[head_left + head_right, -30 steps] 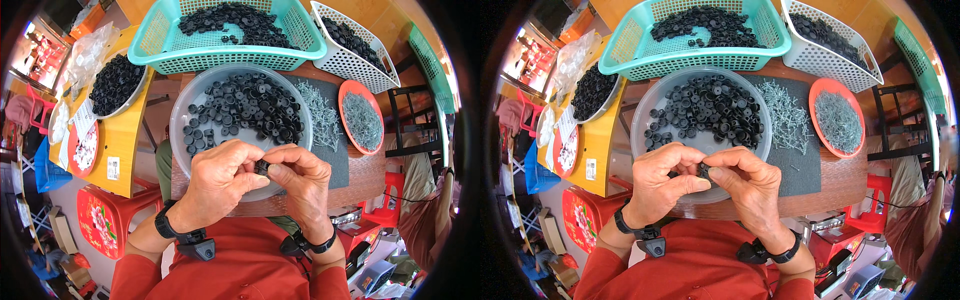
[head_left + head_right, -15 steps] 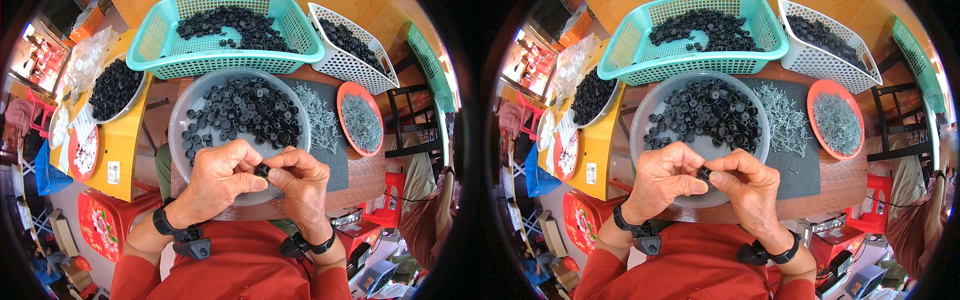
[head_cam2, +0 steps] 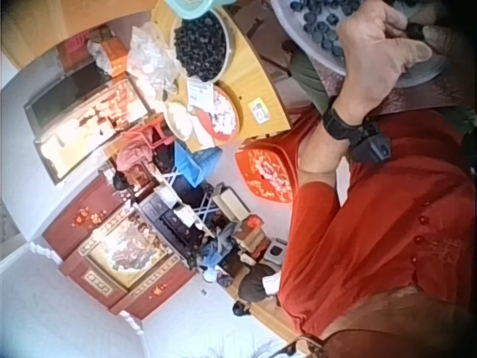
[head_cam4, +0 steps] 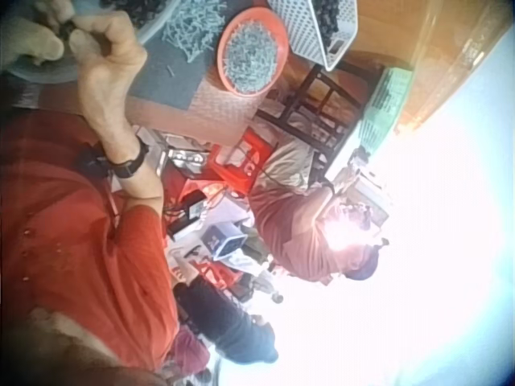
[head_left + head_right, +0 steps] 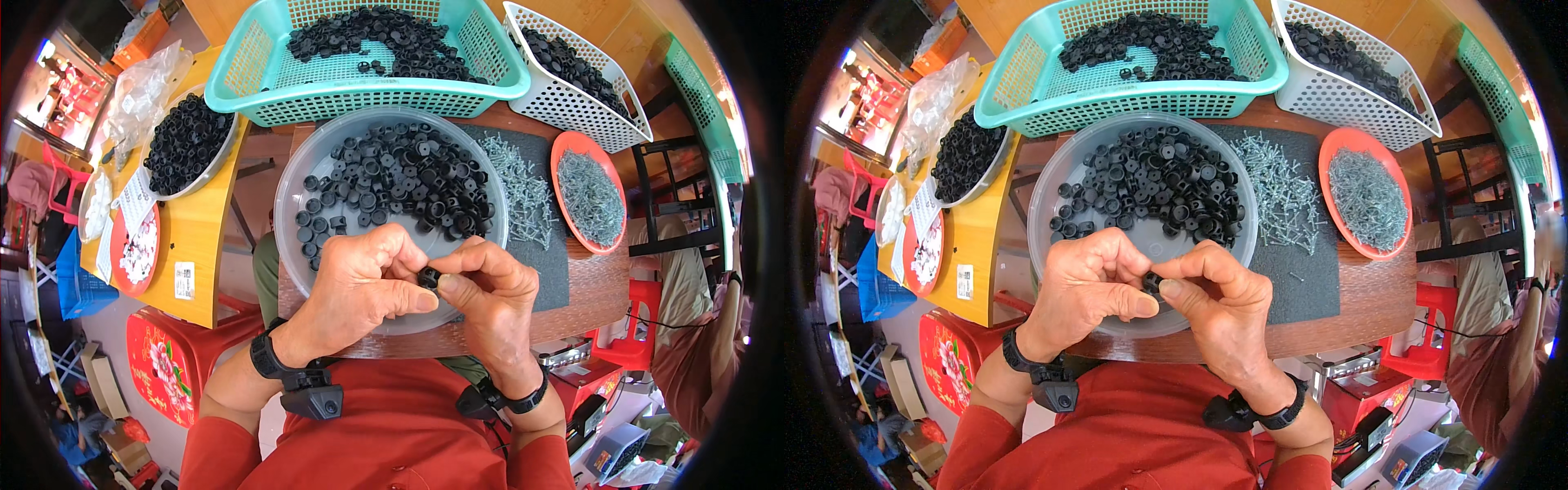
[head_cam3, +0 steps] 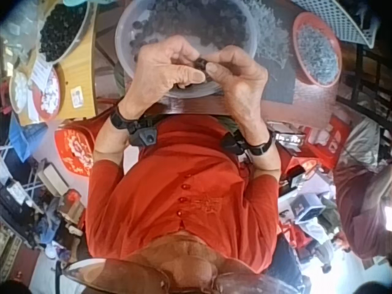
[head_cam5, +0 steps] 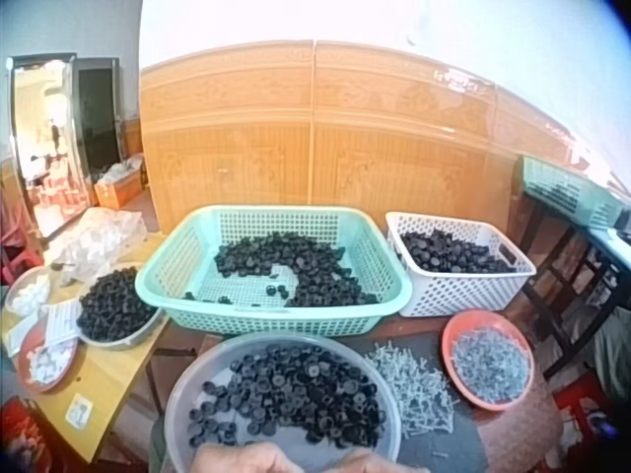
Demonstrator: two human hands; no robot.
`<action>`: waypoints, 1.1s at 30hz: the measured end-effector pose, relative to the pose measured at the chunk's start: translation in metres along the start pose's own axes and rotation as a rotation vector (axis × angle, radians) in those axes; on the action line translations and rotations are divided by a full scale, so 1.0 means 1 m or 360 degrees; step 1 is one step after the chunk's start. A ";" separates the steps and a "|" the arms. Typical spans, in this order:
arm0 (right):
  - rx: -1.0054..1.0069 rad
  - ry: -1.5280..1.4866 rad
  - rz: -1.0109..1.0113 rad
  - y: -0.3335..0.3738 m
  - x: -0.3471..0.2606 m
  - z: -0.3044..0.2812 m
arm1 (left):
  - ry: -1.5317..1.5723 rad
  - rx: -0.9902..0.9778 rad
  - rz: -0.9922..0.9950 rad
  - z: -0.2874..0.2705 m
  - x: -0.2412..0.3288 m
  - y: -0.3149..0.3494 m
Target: Manually assembling small grey needle-like components into black plastic base parts on a workbench.
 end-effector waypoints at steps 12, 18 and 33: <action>0.0066 -0.0094 0.0043 -0.001 -0.003 0.000 | -0.0285 0.0118 0.0271 0.004 0.006 0.000; 0.0095 -0.0111 0.0066 0.001 -0.003 -0.001 | -0.0706 0.0164 0.0632 0.007 0.016 0.001; -0.0109 -0.0043 0.0224 0.001 -0.010 -0.006 | -0.1171 0.0186 0.1037 0.021 0.032 0.008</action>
Point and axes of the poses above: each hand's wrist, its own y-axis away from the middle knuckle, its own z-axis out of the palm, x = y × z, the point moved 6 cm from there along -y, towards the middle knuckle, and after that the axes turned 5 degrees about -z, right-handed, at the moved point
